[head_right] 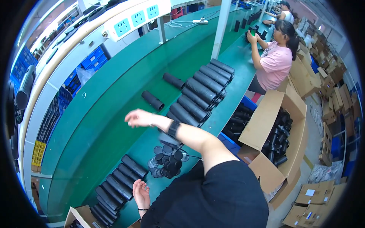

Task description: The person fits caps onto cylinders by hand, removes newspaper from a cardboard box to pack the cylinders inside, and then returns to the workbench to cap more cylinders.

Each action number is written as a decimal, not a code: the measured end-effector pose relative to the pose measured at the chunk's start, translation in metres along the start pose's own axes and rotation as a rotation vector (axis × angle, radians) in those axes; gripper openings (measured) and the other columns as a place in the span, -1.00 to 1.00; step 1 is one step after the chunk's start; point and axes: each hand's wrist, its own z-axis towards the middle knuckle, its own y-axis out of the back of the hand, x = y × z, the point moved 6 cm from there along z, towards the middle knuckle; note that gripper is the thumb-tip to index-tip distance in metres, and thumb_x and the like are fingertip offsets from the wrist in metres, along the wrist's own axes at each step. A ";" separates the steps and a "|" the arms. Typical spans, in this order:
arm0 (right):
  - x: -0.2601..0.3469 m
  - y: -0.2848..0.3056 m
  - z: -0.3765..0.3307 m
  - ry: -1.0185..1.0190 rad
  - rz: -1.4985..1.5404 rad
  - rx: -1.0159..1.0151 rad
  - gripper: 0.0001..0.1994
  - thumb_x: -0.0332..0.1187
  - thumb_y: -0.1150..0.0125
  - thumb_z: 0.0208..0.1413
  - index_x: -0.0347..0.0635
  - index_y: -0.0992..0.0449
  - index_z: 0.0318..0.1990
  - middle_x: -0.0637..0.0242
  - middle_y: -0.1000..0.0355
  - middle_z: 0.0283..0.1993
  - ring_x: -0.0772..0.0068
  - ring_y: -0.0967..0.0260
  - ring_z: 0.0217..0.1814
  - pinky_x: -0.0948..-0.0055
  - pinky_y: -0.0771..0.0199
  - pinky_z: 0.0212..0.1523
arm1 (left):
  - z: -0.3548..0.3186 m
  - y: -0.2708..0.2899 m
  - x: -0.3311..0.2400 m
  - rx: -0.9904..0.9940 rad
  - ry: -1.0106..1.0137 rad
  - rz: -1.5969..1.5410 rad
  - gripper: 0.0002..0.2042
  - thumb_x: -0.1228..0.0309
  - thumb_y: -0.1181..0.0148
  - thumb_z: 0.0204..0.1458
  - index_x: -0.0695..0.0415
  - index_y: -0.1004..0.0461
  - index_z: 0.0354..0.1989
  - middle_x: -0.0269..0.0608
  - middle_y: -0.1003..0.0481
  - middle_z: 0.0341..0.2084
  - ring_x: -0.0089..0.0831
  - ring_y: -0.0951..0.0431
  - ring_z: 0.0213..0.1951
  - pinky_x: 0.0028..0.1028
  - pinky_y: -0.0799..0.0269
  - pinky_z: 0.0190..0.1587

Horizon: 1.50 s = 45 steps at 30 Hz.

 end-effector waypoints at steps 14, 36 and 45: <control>0.083 -0.042 -0.416 -0.284 0.199 -0.570 -0.47 -0.40 -0.29 0.04 -0.21 -0.35 0.20 0.30 -0.45 -0.02 0.51 -0.37 0.02 0.56 -0.36 0.02 | -0.003 -0.026 0.036 0.503 0.379 0.154 -0.78 0.43 -0.05 0.15 0.18 -0.39 -0.05 -0.22 -0.48 -0.26 -0.42 -0.48 -0.20 -0.45 -0.42 -0.17; -0.076 0.117 -0.970 -1.671 -0.722 -0.947 -0.62 -0.22 -0.35 -0.13 -0.24 -0.56 -0.16 -0.02 -0.50 -0.10 0.00 -0.48 -0.08 0.24 -0.47 0.00 | -0.077 -0.264 0.235 0.622 0.520 0.504 -0.79 0.33 -0.10 0.15 0.14 -0.40 -0.11 -0.28 -0.47 -0.33 -0.47 -0.47 -0.27 -0.49 -0.41 -0.23; -0.249 0.216 -0.897 -1.264 -0.226 -1.148 -0.52 -0.15 -0.22 0.08 -0.21 -0.33 0.09 0.07 -0.51 -0.25 0.17 -0.52 -0.39 0.27 -0.51 -0.44 | -0.111 -0.351 0.307 0.584 0.618 0.656 -0.84 0.45 -0.07 0.15 0.16 -0.41 -0.11 -0.25 -0.51 -0.34 -0.48 -0.51 -0.28 -0.53 -0.42 -0.23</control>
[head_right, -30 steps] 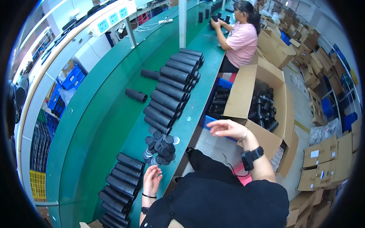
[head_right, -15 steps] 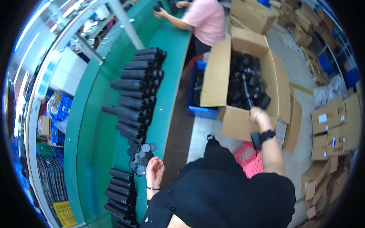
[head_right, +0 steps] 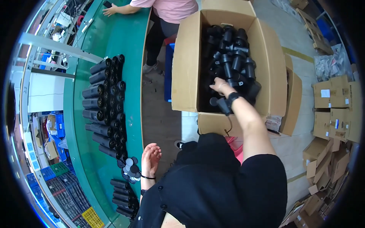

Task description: The person fits caps onto cylinders by hand, removes newspaper from a cardboard box to pack the cylinders inside, and then returns to the workbench to cap more cylinders.

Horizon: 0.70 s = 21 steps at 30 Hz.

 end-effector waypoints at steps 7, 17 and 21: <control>-0.015 -0.098 0.048 -0.468 0.831 -0.160 -0.11 -0.02 -0.27 0.00 -0.19 0.08 0.37 -0.10 -0.26 0.22 -0.09 -0.35 0.14 0.11 -0.41 0.07 | 0.030 -0.040 -0.015 -0.035 0.040 0.160 -0.86 0.45 -0.04 0.17 0.15 -0.40 -0.12 -0.30 -0.50 -0.33 -0.56 -0.50 -0.28 -0.57 -0.40 -0.25; 0.065 -0.008 -0.137 0.422 1.350 0.068 -0.32 -0.44 -0.23 0.09 -0.09 0.06 0.29 0.23 -0.30 0.08 0.40 -0.32 0.08 0.37 -0.42 0.02 | 0.096 -0.137 -0.001 0.295 0.137 0.446 -0.69 0.40 -0.08 0.18 0.15 -0.33 0.09 -0.23 -0.46 -0.12 -0.50 -0.49 -0.11 -0.44 -0.45 -0.09; 0.120 -0.017 -0.192 0.636 1.289 0.215 -0.23 -0.57 -0.32 -0.05 -0.10 0.05 0.26 0.19 -0.24 0.14 0.41 -0.21 0.21 0.40 -0.29 0.17 | 0.105 -0.198 0.017 0.478 0.177 0.435 -0.47 0.40 -0.24 0.09 0.12 -0.16 0.20 -0.17 -0.40 -0.04 -0.42 -0.45 -0.03 -0.44 -0.46 0.00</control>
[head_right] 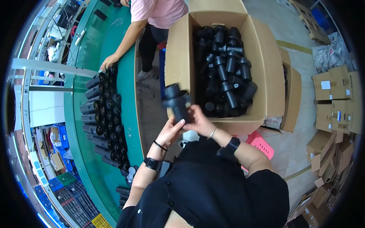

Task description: The person fits caps onto cylinders by hand, removes newspaper from a cardboard box to pack the cylinders inside, and then returns to the workbench to cap more cylinders.

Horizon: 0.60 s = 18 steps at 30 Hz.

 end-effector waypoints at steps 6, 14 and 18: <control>0.010 0.088 0.043 -0.222 -0.442 -0.123 -0.82 -0.39 -0.30 0.03 -0.23 -0.58 -0.21 0.36 -0.52 -0.28 0.56 -0.46 -0.26 0.50 -0.48 -0.16 | -0.032 0.047 0.000 -0.212 -0.154 -0.070 -0.46 0.61 -0.25 -0.02 0.10 -0.18 0.14 -0.19 -0.43 -0.08 -0.38 -0.47 -0.03 -0.35 -0.40 0.03; -0.018 0.355 0.091 -0.783 -1.217 -1.056 -0.40 0.02 -0.19 0.05 -0.09 -0.28 0.18 0.10 -0.34 0.18 -0.06 -0.18 0.29 0.03 -0.10 0.25 | -0.108 0.124 0.018 -0.556 -0.170 0.028 -0.42 0.61 -0.32 -0.12 0.13 -0.20 0.10 -0.16 -0.45 -0.17 -0.34 -0.50 -0.13 -0.34 -0.42 -0.03; -0.040 0.346 0.124 -0.949 -1.034 -0.958 -0.26 0.17 -0.15 0.03 -0.10 -0.17 0.25 0.08 -0.26 0.26 -0.07 -0.13 0.34 -0.07 0.02 0.27 | -0.157 0.149 0.030 -0.737 -0.242 -0.133 -0.44 0.59 -0.31 -0.12 0.13 -0.22 0.09 -0.17 -0.45 -0.19 -0.34 -0.50 -0.14 -0.32 -0.44 -0.03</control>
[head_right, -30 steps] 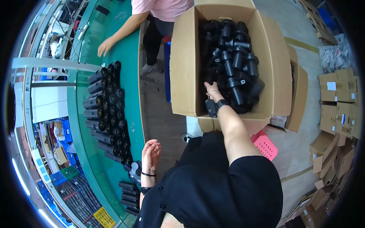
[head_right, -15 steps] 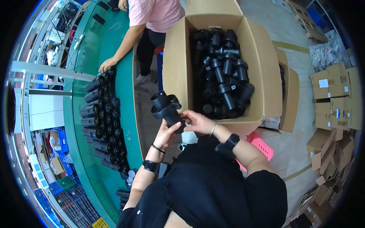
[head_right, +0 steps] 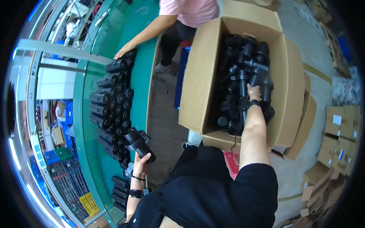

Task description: The person fits caps onto cylinders by hand, removes newspaper from a cardboard box to pack the cylinders inside, and then returns to the workbench to cap more cylinders.

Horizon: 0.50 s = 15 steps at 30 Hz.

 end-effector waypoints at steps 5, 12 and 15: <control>-0.076 0.027 0.103 0.333 0.380 -0.169 -0.44 0.09 -0.23 -0.03 -0.36 -0.58 -0.24 0.03 -0.54 -0.27 0.12 -0.53 -0.25 0.33 -0.48 -0.24 | 0.007 -0.002 0.010 0.009 0.077 -0.136 -0.41 0.58 -0.31 -0.10 0.11 -0.18 0.14 -0.22 -0.43 -0.17 -0.34 -0.49 -0.11 -0.33 -0.43 -0.02; -0.035 0.008 0.043 0.238 1.324 0.556 -0.50 0.04 -0.17 0.12 -0.15 -0.43 0.05 0.36 -0.39 0.02 0.42 -0.30 -0.03 0.50 -0.25 0.01 | -0.006 0.000 -0.013 0.081 0.035 -0.053 -0.29 0.47 -0.42 -0.16 0.15 -0.19 0.21 -0.27 -0.38 -0.08 -0.45 -0.41 -0.04 -0.46 -0.35 0.02; 0.011 0.057 -0.076 0.478 1.403 0.551 -0.40 -0.13 -0.16 0.18 -0.22 -0.10 0.26 0.05 -0.22 0.18 0.16 -0.31 0.14 0.29 -0.33 0.16 | -0.017 0.016 -0.020 0.112 -0.070 -0.145 -0.34 0.46 -0.40 -0.16 0.16 -0.23 0.16 -0.20 -0.46 -0.19 -0.38 -0.54 -0.16 -0.40 -0.45 -0.07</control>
